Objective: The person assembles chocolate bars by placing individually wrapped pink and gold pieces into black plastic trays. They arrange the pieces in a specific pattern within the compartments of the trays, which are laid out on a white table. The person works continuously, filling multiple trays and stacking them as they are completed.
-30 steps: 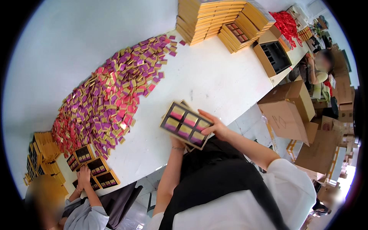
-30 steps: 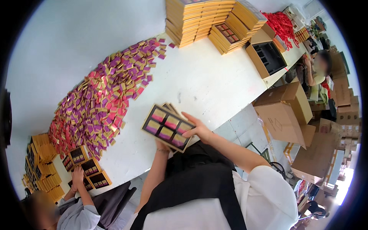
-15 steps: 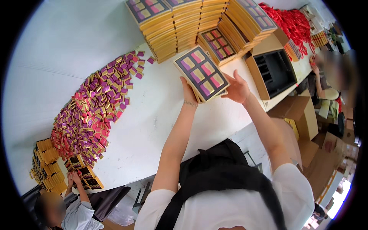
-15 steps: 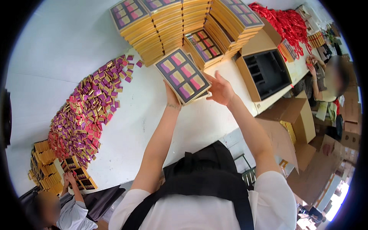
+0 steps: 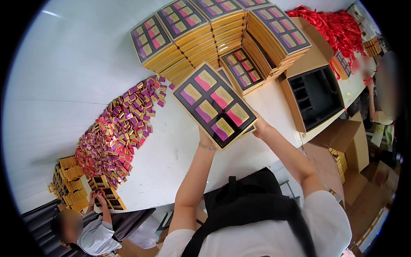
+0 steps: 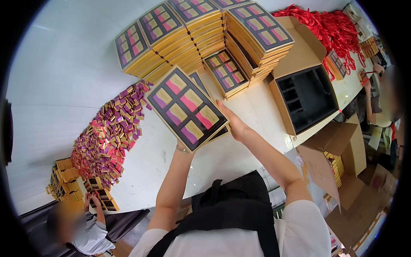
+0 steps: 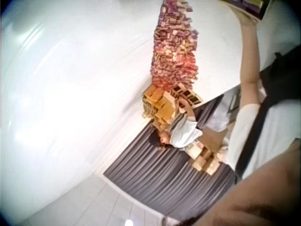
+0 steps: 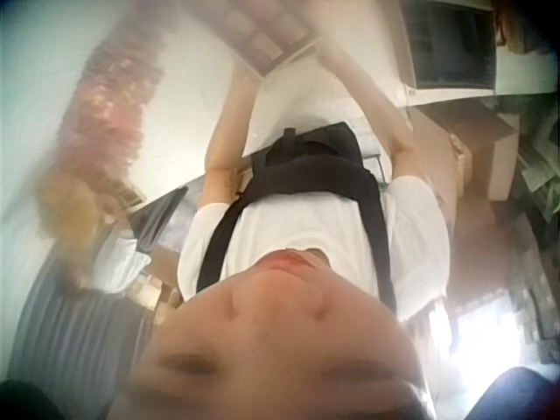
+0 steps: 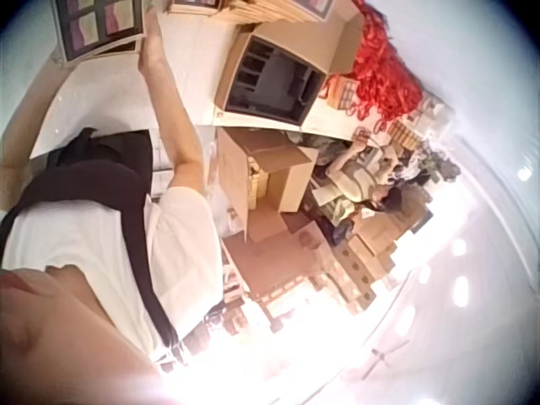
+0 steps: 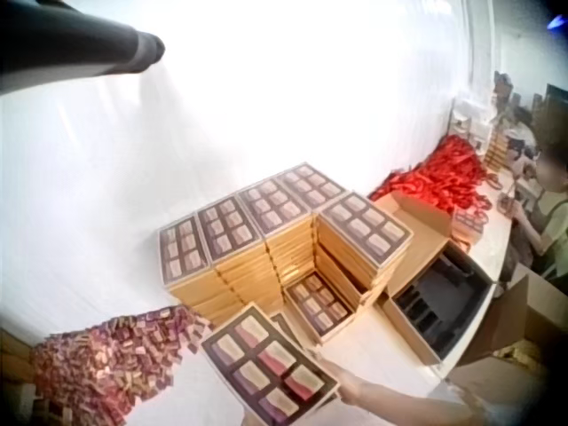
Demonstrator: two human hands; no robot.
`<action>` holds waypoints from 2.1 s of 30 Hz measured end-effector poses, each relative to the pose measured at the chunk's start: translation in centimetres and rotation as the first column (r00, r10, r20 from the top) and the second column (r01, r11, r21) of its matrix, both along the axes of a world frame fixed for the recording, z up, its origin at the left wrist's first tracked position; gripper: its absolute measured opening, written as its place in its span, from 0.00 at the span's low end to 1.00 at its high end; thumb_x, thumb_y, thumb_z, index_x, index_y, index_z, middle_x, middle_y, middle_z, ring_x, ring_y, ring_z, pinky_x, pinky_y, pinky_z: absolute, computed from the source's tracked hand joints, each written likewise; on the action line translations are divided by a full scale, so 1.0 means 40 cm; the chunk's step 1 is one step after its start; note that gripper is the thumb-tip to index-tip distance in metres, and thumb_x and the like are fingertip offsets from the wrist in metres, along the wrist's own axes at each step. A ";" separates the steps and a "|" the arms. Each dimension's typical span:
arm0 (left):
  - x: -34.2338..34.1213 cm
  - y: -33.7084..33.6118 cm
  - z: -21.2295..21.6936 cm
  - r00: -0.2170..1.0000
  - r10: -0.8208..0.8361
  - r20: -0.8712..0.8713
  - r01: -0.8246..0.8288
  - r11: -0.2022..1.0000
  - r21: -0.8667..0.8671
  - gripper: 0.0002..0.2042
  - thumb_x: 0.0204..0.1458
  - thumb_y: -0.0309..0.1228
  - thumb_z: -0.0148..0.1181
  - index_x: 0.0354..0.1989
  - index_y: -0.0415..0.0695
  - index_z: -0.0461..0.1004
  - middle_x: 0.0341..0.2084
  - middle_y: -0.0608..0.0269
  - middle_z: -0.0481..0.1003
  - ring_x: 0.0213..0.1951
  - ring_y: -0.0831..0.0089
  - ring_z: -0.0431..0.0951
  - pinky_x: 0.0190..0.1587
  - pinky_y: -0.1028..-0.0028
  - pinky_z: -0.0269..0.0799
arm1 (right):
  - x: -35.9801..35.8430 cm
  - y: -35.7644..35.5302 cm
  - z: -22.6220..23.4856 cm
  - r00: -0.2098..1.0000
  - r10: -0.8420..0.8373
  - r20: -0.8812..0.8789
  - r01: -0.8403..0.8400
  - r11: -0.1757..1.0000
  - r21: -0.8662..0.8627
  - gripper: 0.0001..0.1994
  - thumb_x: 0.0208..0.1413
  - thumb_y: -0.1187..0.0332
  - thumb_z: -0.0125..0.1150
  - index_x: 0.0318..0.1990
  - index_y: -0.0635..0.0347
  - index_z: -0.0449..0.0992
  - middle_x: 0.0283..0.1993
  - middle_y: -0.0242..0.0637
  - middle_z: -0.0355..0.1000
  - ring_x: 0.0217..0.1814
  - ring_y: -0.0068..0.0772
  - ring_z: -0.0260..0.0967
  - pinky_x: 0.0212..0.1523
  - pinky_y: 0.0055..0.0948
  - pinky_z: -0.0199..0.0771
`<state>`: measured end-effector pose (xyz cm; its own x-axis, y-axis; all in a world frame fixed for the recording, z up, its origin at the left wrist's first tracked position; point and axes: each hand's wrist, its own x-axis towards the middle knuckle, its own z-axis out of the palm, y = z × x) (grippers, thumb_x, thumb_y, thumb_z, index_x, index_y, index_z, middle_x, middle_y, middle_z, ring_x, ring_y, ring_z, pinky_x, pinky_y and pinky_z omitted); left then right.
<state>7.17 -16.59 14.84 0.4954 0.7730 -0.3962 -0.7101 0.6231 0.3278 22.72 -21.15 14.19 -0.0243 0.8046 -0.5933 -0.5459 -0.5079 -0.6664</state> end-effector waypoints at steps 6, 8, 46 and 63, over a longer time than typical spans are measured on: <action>0.142 0.125 0.108 0.998 0.006 -0.058 0.007 0.975 0.224 0.25 0.62 0.49 0.46 0.62 0.47 0.61 0.56 0.63 0.69 0.56 0.66 0.70 0.58 0.66 0.69 | 0.108 0.088 0.212 0.970 -0.217 0.106 0.201 0.969 0.144 0.25 0.63 0.50 0.46 0.60 0.56 0.68 0.58 0.34 0.69 0.59 0.26 0.65 0.60 0.28 0.62; 0.212 0.176 0.112 1.000 0.013 -0.018 -0.011 0.993 0.120 0.28 0.61 0.54 0.45 0.62 0.46 0.61 0.56 0.64 0.69 0.56 0.66 0.69 0.57 0.66 0.69 | 0.172 0.125 0.138 0.919 -0.394 -0.019 0.389 0.898 0.204 0.23 0.61 0.54 0.51 0.60 0.55 0.65 0.57 0.35 0.68 0.59 0.30 0.64 0.61 0.42 0.63; 0.364 0.235 -0.260 0.933 0.029 -0.359 -0.078 0.989 -0.122 0.36 0.61 0.62 0.27 0.67 0.47 0.56 0.64 0.63 0.62 0.64 0.64 0.60 0.65 0.70 0.56 | 0.176 0.255 -0.246 0.526 -0.823 -0.214 0.850 0.513 0.115 0.43 0.54 0.29 0.32 0.69 0.47 0.53 0.71 0.36 0.51 0.71 0.45 0.49 0.68 0.56 0.50; 0.415 0.291 -0.520 0.852 0.073 -0.518 -0.059 0.997 0.044 0.36 0.60 0.58 0.37 0.57 0.32 0.61 0.55 0.41 0.68 0.55 0.52 0.71 0.56 0.62 0.67 | 0.088 0.269 -0.206 0.656 -0.606 -0.450 0.684 0.729 0.016 0.41 0.50 0.32 0.40 0.65 0.50 0.61 0.67 0.42 0.58 0.68 0.50 0.54 0.66 0.55 0.56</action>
<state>23.75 -4.93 -5.95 0.1710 0.8099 -0.5611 -0.4717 0.5673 0.6750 26.22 -10.38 5.97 0.3456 0.7904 -0.5059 -0.9179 0.1728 -0.3571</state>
